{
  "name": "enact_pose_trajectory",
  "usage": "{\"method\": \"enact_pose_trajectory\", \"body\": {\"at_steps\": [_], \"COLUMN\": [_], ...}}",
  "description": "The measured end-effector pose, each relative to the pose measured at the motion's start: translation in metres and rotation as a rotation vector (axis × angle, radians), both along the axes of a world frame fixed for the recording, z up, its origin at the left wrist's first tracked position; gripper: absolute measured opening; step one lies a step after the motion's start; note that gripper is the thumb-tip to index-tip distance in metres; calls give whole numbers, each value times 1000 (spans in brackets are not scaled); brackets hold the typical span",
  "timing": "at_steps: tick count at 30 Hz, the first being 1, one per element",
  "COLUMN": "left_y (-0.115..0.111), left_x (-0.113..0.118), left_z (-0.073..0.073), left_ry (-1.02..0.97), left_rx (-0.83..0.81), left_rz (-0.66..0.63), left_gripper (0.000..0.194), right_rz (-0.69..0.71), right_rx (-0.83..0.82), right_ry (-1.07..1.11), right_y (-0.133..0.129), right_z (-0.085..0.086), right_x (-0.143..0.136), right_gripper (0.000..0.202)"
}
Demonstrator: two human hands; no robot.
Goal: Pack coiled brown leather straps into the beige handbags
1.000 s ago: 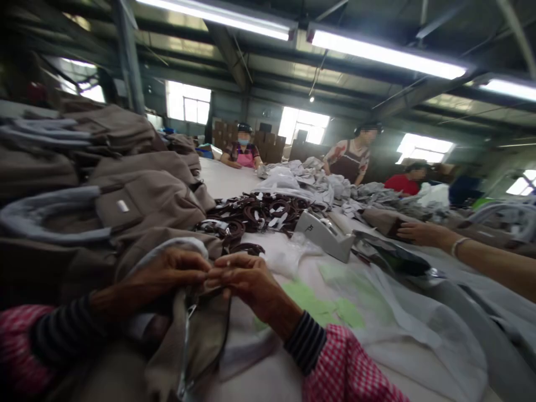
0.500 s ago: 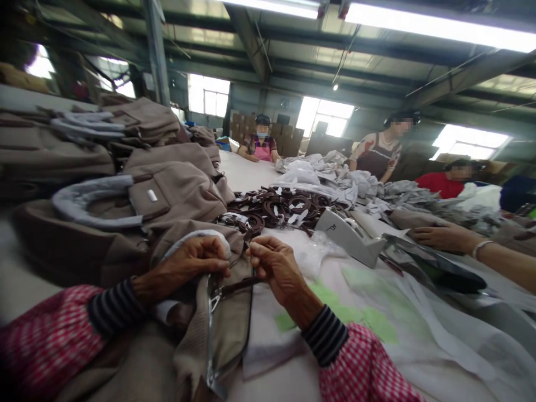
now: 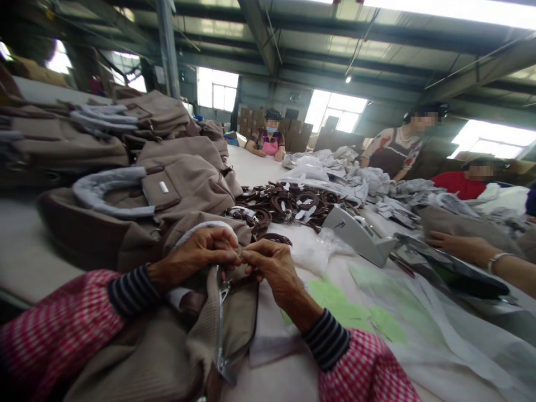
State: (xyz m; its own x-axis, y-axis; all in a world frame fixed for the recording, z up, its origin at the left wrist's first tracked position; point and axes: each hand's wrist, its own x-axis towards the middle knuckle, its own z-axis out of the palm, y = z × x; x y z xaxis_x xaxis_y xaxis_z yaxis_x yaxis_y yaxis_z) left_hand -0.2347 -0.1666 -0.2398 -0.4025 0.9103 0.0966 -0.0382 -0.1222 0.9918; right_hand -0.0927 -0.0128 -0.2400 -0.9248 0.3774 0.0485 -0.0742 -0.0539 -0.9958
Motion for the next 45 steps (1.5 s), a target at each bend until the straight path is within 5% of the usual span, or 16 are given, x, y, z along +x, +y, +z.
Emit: {"method": "enact_pose_trajectory", "body": {"at_steps": [17,45], "left_y": [1,1], "left_x": [1,0], "left_z": [-2,-3], "left_ry": [106,117], "left_rx": [21,-3], "left_rz": [-6,49], "left_gripper": [34,34], "right_rz": [-8,-20], "right_rx": [99,-33], "right_ry": [-28,67], "right_y": [-5,-13], "right_z": [-5,-11], "right_x": [-2,2], "right_gripper": [32,35]}}
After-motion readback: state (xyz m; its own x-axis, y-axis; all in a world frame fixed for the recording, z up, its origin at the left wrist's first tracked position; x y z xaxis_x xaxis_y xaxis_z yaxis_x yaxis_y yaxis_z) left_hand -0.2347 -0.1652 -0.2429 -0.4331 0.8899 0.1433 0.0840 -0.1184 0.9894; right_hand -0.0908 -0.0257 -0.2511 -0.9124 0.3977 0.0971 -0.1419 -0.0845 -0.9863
